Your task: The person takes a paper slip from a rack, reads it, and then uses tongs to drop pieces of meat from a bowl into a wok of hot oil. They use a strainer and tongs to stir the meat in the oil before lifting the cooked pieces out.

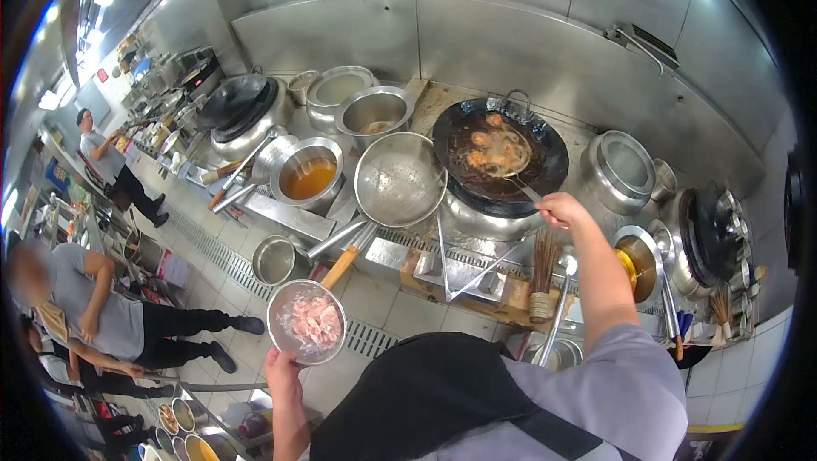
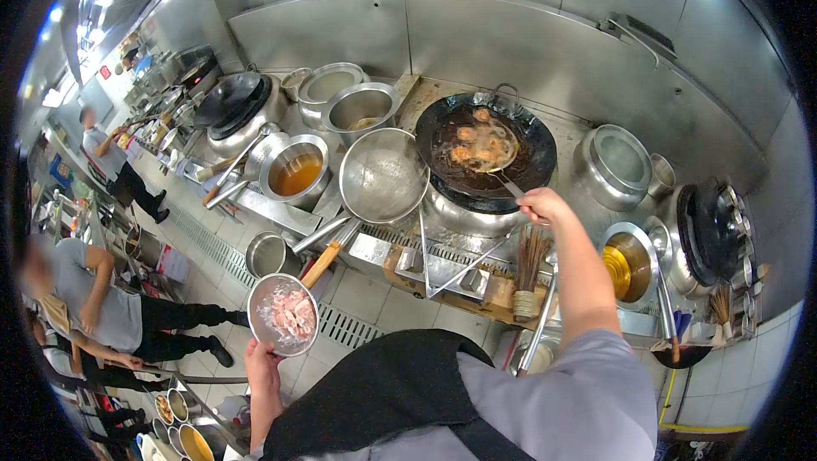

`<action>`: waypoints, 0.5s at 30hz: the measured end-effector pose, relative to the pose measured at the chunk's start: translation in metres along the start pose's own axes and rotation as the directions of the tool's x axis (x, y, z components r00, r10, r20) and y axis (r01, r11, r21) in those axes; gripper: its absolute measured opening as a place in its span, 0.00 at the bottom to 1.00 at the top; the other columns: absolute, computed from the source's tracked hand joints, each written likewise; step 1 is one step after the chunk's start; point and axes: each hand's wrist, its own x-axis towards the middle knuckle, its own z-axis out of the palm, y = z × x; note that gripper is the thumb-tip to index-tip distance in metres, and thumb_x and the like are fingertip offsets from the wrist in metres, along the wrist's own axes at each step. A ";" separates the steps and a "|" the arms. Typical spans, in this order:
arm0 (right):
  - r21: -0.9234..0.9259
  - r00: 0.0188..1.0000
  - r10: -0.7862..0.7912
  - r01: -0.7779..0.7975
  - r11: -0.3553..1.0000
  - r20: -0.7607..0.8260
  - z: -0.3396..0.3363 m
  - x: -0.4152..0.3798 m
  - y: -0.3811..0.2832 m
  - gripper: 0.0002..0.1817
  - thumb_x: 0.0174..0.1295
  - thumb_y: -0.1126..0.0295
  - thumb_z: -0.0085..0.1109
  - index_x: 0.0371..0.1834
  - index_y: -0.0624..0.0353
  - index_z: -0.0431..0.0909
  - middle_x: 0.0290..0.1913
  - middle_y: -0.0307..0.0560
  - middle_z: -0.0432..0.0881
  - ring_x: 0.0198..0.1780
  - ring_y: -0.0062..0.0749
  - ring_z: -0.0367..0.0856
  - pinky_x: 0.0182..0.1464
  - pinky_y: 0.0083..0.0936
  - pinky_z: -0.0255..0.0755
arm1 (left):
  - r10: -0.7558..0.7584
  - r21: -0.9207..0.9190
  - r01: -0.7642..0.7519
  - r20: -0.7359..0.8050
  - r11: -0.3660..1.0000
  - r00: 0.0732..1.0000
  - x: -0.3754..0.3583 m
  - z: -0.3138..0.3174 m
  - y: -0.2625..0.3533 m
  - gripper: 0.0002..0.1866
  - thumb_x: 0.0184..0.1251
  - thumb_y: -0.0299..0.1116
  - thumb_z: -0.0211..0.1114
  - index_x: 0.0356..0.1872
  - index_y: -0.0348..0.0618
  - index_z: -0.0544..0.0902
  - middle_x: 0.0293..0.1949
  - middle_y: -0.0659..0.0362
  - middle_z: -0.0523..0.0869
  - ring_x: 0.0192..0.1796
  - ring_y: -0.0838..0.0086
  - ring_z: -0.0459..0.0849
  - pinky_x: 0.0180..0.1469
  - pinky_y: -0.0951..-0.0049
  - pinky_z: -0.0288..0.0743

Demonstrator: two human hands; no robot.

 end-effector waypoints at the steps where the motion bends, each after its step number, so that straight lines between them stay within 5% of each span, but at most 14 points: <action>1: 0.003 1.000 -0.012 0.012 1.000 -0.003 0.007 0.005 0.003 0.11 0.64 0.74 0.59 0.26 0.57 0.69 0.18 0.38 0.72 0.11 0.18 0.63 0.10 0.19 0.49 | 0.002 0.000 -0.002 0.029 1.000 1.000 0.002 0.002 0.002 0.16 0.56 0.22 0.53 0.46 0.33 0.78 0.39 0.54 0.86 0.36 0.68 0.86 0.37 0.65 0.83; 11: 0.060 0.983 -0.168 0.173 0.983 -0.076 0.019 -0.033 0.023 0.13 0.64 0.71 0.57 0.22 0.56 0.69 0.13 0.37 0.69 0.09 0.20 0.64 0.09 0.20 0.47 | 0.007 0.022 -0.009 0.073 1.000 0.997 -0.006 0.011 0.006 0.12 0.57 0.24 0.53 0.44 0.38 0.76 0.39 0.56 0.84 0.37 0.69 0.85 0.40 0.61 0.83; 15: 0.090 0.978 -0.175 0.185 0.979 -0.114 0.014 -0.043 0.050 0.07 0.64 0.74 0.56 0.28 0.59 0.73 0.16 0.37 0.72 0.09 0.20 0.64 0.10 0.20 0.49 | 0.003 0.026 -0.003 0.029 1.000 1.000 -0.012 0.008 0.005 0.14 0.58 0.23 0.53 0.45 0.38 0.76 0.40 0.55 0.85 0.37 0.68 0.85 0.39 0.60 0.84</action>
